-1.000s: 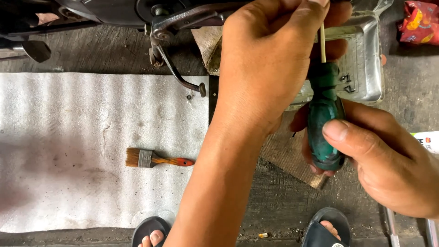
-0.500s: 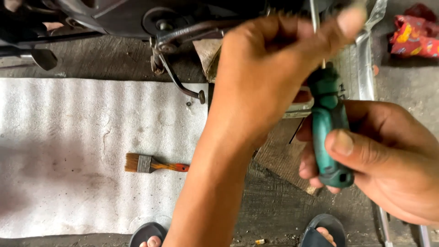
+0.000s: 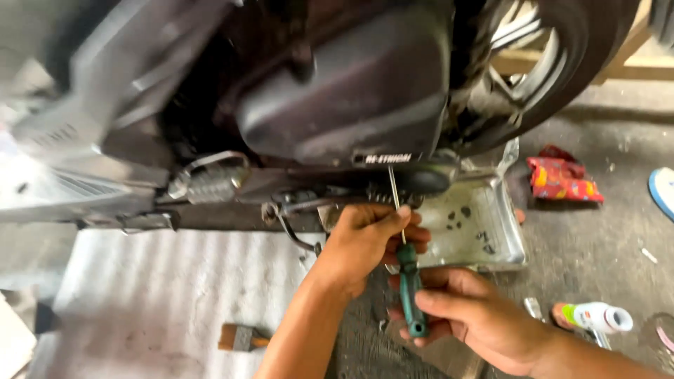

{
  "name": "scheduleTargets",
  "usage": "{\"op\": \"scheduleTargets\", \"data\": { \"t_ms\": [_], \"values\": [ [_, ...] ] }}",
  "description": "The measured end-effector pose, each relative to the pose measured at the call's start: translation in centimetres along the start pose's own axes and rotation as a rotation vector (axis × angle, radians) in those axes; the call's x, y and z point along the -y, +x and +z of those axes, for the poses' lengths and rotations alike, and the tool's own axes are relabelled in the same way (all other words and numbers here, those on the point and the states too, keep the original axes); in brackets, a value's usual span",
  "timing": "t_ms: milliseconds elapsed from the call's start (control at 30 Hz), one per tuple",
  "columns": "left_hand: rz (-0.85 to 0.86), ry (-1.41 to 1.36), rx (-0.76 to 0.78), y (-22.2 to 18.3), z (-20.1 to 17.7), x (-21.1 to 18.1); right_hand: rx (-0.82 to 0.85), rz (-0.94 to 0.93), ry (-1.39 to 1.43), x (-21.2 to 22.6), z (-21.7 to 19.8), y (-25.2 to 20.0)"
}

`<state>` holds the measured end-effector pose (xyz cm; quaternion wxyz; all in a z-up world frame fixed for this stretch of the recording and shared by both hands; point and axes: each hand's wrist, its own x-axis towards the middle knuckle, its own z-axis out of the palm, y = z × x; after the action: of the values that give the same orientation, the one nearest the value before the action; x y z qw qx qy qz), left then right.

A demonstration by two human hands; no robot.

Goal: Removing the air filter cover from a motorcycle using a screwdriver

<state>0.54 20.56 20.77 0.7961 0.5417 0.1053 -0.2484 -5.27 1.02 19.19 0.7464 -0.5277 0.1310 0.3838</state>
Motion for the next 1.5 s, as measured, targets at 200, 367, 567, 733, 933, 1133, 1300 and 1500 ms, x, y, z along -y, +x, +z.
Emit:
{"op": "scheduleTargets", "data": {
  "t_ms": [200,367,567,733,933,1133,1300,1500],
  "values": [
    [0.025,0.342,-0.042,0.3,0.5,-2.3,-0.065,-0.181,-0.225,-0.3,0.1,0.9],
    [0.030,0.383,-0.049,-0.4,0.2,-3.5,-0.120,-0.045,-0.160,1.7,3.4,-0.5],
    [0.049,0.206,0.039,1.5,-1.5,-0.8,0.008,0.091,-0.042,2.6,3.3,-2.1],
    [0.057,0.091,0.098,1.1,-1.8,-3.0,-0.006,-0.009,-0.270,2.0,2.8,-0.6],
    [0.111,0.012,0.244,2.8,-2.8,-2.3,-0.066,0.036,-0.230,2.7,3.4,-0.7],
    [0.055,0.077,0.253,3.5,-2.7,-2.7,0.245,0.101,-0.041,3.3,1.2,-0.9],
    [0.044,0.161,0.105,2.9,-1.9,-3.6,0.149,-0.066,-0.253,2.8,1.6,0.3],
    [0.025,0.196,0.084,2.3,-1.7,-4.4,0.203,0.038,-0.241,2.9,1.9,-0.7]
  ]
}}
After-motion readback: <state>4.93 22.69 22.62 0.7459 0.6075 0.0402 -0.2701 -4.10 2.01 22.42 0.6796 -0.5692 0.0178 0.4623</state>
